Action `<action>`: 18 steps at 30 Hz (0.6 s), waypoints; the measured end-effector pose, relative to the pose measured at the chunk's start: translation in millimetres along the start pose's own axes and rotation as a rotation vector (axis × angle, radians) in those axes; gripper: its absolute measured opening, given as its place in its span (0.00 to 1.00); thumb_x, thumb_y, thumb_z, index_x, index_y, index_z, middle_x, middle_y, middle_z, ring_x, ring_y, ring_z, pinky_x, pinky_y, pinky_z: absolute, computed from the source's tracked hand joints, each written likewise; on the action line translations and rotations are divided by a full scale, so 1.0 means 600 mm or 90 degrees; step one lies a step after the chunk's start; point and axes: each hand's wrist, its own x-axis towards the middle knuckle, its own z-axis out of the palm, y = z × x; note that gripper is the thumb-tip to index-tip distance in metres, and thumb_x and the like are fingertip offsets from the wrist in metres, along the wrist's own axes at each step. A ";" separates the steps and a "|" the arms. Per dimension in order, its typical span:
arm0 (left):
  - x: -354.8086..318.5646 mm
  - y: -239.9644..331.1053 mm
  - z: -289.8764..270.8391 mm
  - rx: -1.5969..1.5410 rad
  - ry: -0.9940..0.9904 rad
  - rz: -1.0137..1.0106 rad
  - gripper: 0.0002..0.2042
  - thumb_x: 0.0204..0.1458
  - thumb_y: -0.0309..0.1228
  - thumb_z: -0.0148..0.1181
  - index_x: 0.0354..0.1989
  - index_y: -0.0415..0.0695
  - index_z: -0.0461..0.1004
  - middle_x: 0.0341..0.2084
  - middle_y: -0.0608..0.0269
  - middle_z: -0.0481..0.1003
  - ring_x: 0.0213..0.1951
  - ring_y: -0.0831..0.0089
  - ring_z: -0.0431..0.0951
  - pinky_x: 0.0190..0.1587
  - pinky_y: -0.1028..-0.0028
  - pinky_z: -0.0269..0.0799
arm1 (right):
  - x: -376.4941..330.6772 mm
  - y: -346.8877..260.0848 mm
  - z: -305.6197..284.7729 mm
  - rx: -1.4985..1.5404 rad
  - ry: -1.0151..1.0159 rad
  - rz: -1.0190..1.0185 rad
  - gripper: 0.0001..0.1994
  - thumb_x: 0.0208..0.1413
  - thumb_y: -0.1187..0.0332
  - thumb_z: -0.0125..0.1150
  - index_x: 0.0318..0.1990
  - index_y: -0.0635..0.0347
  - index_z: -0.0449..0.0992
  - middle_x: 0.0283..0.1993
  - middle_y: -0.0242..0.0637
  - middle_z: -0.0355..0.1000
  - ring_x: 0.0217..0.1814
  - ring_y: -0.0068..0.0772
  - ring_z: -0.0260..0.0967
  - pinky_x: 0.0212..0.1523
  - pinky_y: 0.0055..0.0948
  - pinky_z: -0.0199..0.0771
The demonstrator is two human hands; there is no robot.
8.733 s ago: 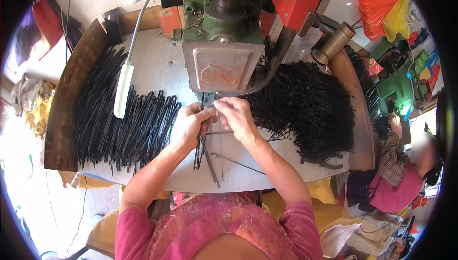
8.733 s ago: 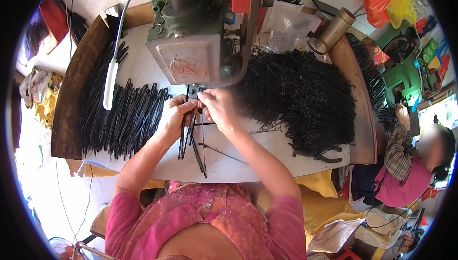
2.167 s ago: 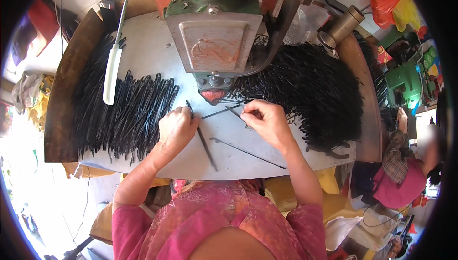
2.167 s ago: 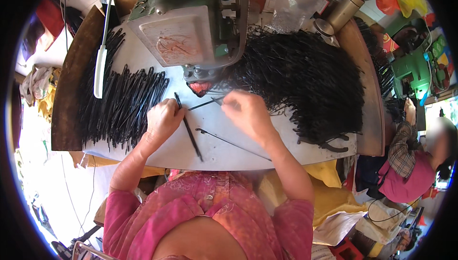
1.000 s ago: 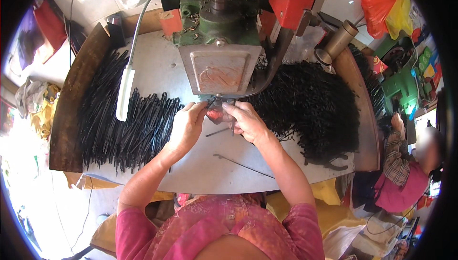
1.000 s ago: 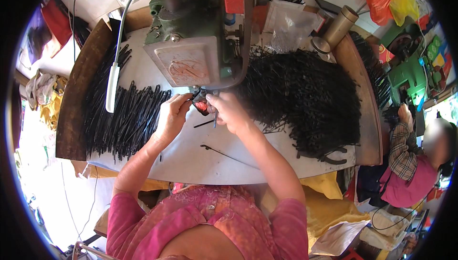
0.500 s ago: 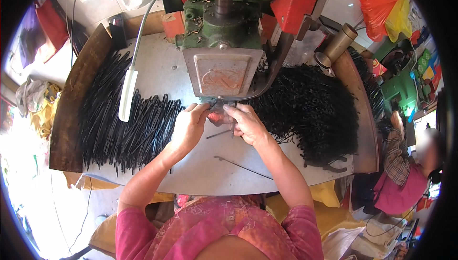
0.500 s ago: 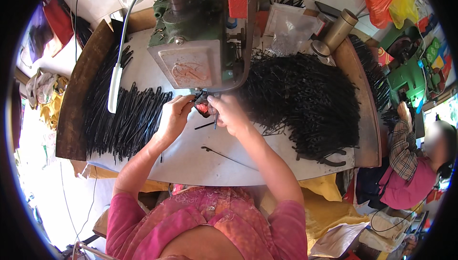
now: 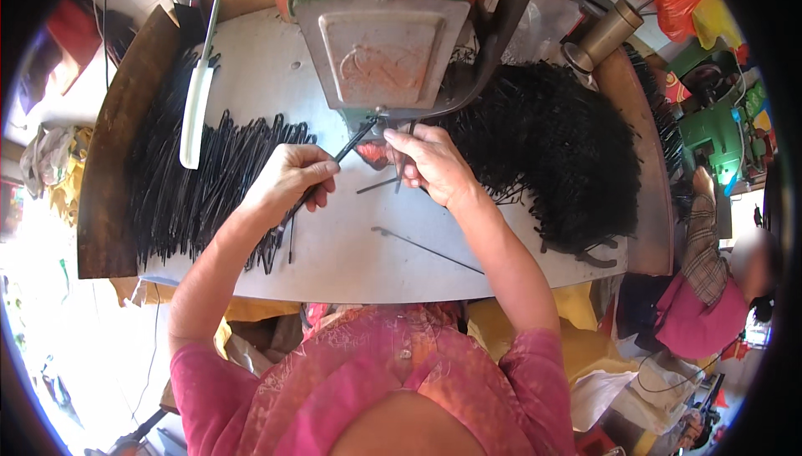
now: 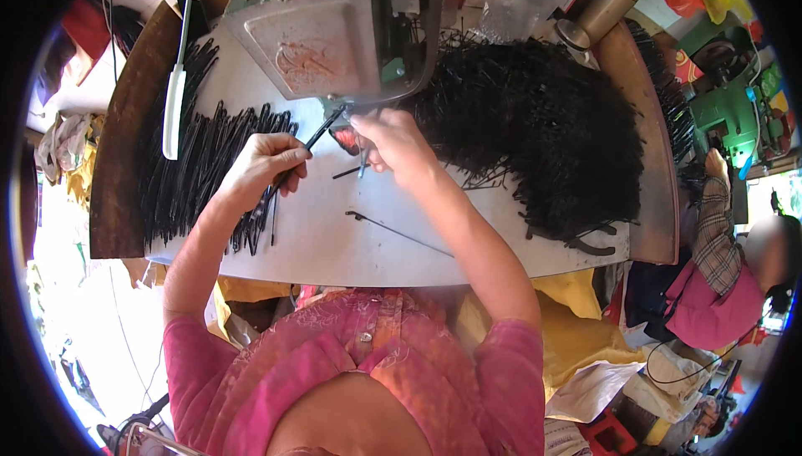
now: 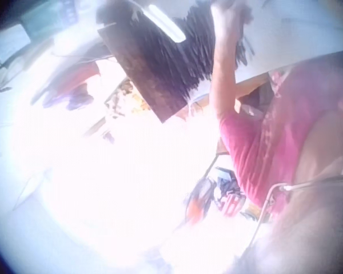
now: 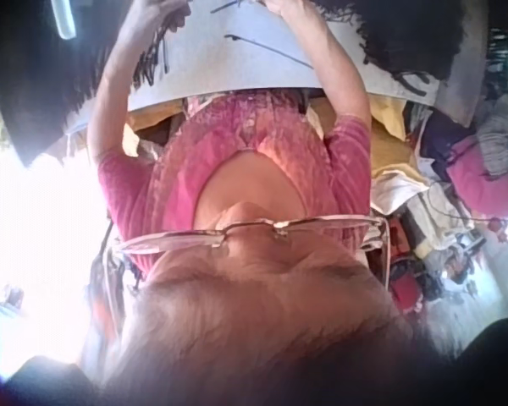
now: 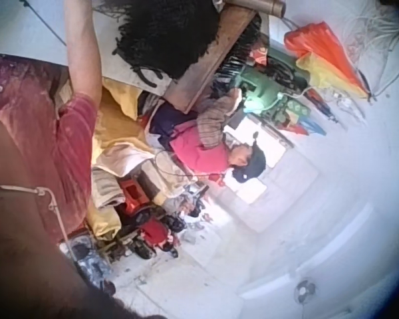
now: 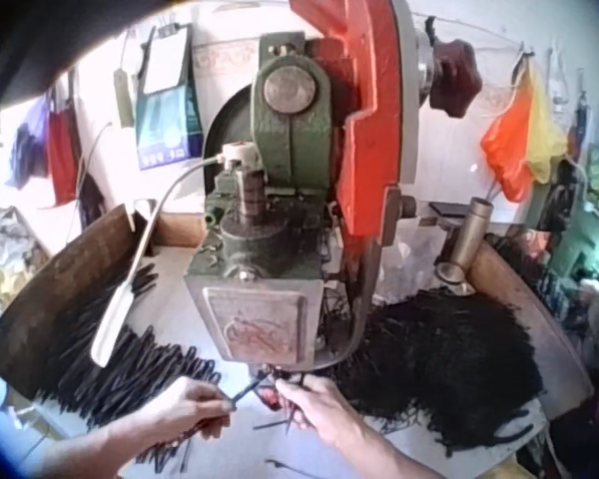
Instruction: Use a machine to process black rods, bundle them together, and place the bundle into a large storage bag.
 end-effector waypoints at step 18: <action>-0.014 -0.011 0.036 -0.307 -0.289 -0.102 0.09 0.50 0.30 0.51 0.24 0.36 0.70 0.16 0.59 0.71 0.14 0.77 0.69 0.14 0.82 0.62 | -0.047 -0.011 -0.022 0.125 -0.174 -0.001 0.09 0.48 0.72 0.51 0.36 0.69 0.70 0.35 0.40 0.70 0.32 0.31 0.71 0.34 0.28 0.74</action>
